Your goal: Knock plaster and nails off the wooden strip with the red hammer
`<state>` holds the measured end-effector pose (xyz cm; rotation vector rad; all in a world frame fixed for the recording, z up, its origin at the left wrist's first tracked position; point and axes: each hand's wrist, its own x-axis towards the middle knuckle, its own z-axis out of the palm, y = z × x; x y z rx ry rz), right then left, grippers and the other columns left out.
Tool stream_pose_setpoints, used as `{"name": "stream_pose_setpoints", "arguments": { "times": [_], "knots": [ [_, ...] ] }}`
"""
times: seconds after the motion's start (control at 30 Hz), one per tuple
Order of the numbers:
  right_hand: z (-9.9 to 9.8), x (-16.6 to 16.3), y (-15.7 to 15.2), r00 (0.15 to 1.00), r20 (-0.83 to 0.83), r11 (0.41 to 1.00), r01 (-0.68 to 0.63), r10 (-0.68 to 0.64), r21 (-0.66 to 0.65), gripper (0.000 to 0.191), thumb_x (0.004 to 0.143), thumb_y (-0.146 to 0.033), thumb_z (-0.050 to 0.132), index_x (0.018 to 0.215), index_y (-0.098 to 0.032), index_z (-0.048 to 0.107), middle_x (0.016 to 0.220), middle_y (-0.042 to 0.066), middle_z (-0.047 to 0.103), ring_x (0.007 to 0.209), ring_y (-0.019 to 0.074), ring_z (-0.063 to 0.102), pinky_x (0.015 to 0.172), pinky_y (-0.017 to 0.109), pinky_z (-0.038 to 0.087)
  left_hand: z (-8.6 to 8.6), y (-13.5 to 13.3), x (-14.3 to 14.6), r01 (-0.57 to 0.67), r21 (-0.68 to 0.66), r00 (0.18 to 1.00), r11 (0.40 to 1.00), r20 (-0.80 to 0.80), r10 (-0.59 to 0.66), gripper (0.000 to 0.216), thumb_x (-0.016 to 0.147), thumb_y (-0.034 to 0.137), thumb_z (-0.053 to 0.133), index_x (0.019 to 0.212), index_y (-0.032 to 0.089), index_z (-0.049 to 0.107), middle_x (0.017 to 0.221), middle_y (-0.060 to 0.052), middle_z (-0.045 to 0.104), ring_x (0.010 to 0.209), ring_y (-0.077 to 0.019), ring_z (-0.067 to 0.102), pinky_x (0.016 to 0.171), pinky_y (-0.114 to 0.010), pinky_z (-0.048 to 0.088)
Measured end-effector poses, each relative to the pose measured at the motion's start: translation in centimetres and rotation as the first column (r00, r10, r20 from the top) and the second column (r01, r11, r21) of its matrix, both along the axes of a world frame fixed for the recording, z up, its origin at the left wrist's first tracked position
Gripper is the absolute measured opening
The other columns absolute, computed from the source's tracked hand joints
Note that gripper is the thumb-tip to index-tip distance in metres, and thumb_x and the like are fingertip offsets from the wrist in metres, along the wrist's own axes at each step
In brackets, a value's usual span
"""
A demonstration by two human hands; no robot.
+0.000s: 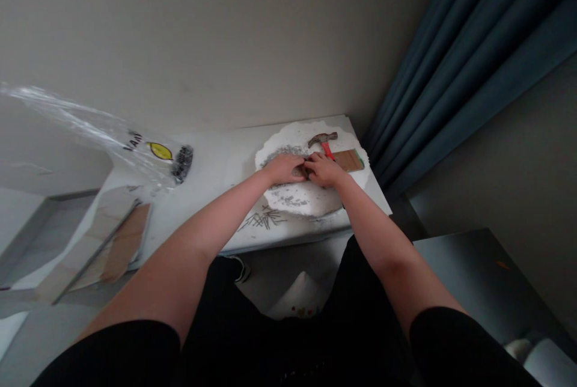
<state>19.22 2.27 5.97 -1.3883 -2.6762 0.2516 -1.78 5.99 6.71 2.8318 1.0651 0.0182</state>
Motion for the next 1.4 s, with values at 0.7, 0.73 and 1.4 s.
{"name": "stream_pose_setpoints", "arguments": {
  "times": [0.7,0.73,1.4],
  "knots": [
    [-0.4,1.4,0.5,1.0,-0.018,1.0,0.0,0.0,0.002,0.034,0.094,-0.02,0.061,0.123,-0.016,0.079,0.134,0.017,0.065,0.137,0.034,0.049,0.116,0.047,0.042,-1.1,-0.1,-0.4,0.02,0.018,0.995,1.0,0.094,-0.022,0.047,0.097,0.053,0.057,0.133,0.025,0.069,0.149,-0.008,0.065,0.138,-0.0318,0.056,0.113,-0.048,0.042],
    [-0.5,1.4,0.5,1.0,-0.022,1.0,0.004,-0.004,0.001,0.034,0.094,-0.02,0.061,0.123,-0.016,0.079,0.134,0.017,0.065,0.137,0.0337,0.049,0.115,0.047,0.042,-1.0,-0.1,-0.4,0.031,0.022,0.996,0.999,0.082,-0.032,0.048,0.098,0.053,0.057,0.133,0.024,0.069,0.148,-0.009,0.066,0.138,-0.0323,0.056,0.113,-0.049,0.042],
    [0.0,1.1,0.1,0.999,-0.03,0.999,0.039,-0.04,-0.031,0.034,0.094,-0.017,0.06,0.123,-0.015,0.078,0.135,0.017,0.066,0.133,0.0323,0.055,0.115,0.044,0.043,-0.2,-0.4,1.0,-0.075,-0.09,0.988,0.993,0.131,0.087,0.043,0.099,0.052,0.051,0.124,0.022,0.07,0.133,-0.009,0.073,0.123,-0.0282,0.066,0.105,-0.041,0.05]
  ]
}}
